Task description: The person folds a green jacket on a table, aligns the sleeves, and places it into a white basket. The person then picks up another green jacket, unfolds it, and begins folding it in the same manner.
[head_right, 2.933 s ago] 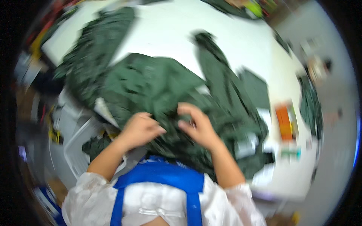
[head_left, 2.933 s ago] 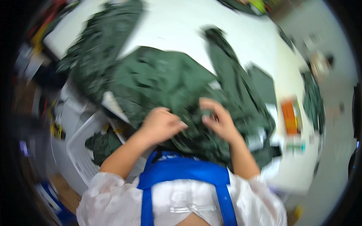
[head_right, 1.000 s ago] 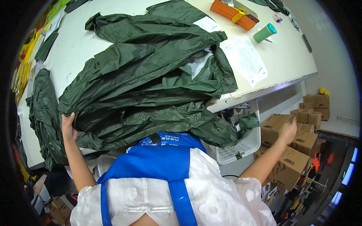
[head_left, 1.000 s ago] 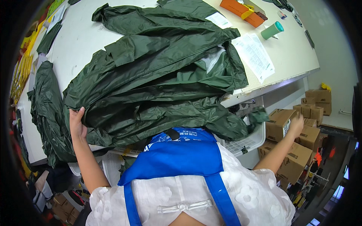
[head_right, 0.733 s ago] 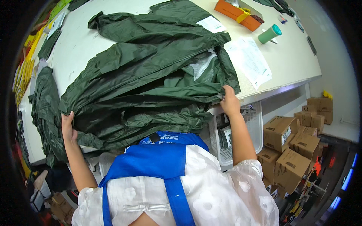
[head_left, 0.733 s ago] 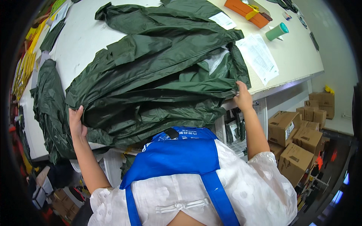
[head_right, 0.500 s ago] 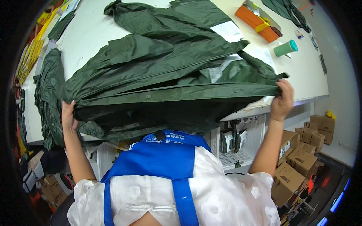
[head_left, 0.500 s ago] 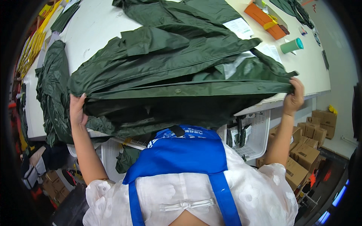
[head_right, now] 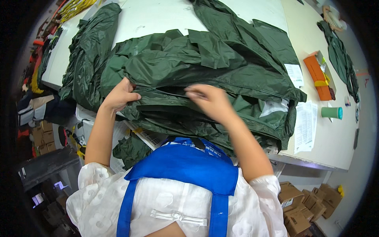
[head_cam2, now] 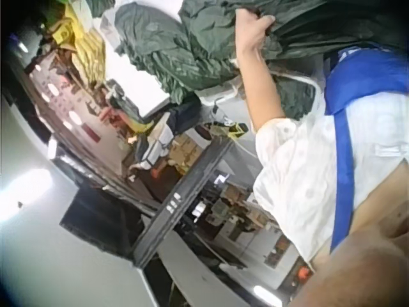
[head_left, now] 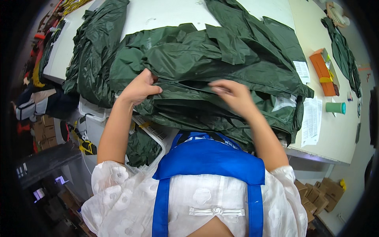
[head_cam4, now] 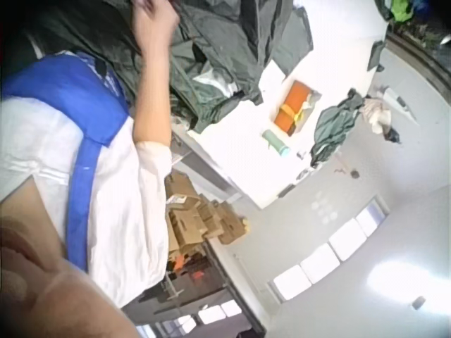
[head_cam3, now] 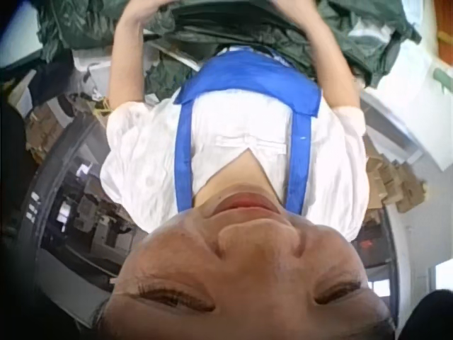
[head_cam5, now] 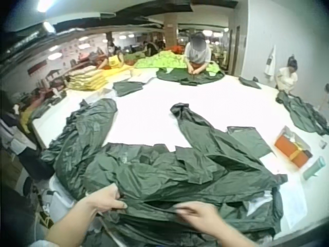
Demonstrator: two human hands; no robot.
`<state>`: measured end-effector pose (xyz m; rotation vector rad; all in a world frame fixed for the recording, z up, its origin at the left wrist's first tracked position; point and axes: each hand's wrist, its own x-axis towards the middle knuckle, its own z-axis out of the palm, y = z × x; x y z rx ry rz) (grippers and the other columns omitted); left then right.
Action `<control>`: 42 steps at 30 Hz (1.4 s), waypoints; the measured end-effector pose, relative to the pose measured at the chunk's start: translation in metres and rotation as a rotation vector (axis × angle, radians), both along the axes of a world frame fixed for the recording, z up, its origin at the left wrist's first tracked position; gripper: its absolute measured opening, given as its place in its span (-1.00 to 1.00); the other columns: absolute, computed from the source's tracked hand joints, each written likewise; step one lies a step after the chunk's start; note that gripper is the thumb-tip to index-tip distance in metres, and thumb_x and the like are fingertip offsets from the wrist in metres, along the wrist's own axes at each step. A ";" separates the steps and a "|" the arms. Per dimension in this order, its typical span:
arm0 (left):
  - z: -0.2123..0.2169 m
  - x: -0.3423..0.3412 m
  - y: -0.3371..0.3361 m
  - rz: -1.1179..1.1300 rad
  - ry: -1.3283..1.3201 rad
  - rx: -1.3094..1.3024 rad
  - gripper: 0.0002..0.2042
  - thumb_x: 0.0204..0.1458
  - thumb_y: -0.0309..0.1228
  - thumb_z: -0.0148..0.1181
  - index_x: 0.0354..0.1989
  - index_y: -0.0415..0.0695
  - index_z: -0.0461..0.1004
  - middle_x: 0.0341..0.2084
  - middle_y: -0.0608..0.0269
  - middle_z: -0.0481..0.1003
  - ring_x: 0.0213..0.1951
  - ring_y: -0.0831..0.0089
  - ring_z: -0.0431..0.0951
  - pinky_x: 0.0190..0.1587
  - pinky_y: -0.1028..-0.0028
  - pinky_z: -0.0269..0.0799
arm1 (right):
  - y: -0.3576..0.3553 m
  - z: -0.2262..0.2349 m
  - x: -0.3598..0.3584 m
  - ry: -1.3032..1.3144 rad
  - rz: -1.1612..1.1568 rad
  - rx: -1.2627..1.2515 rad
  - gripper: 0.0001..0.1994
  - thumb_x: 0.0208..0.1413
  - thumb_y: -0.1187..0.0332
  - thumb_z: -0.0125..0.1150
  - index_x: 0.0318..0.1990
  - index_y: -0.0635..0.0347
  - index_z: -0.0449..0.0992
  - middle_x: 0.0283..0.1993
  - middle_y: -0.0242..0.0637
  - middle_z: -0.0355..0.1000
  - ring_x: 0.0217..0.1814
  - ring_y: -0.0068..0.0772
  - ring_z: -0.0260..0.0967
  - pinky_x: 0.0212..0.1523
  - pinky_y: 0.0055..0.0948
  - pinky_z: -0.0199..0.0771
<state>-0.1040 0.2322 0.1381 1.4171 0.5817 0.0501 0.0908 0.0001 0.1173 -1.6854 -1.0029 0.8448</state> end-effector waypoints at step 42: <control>0.022 0.019 0.049 -0.019 0.703 1.433 -0.70 0.07 -0.20 0.09 -0.36 -0.24 0.50 -0.55 0.03 0.50 -0.45 0.20 0.54 -0.36 0.31 0.41 | -0.242 -0.041 0.128 -0.590 -0.523 -0.565 -0.73 -0.07 0.33 0.28 -0.23 0.29 0.49 -0.24 -0.06 0.43 -0.16 -0.14 0.42 -0.17 -0.29 0.39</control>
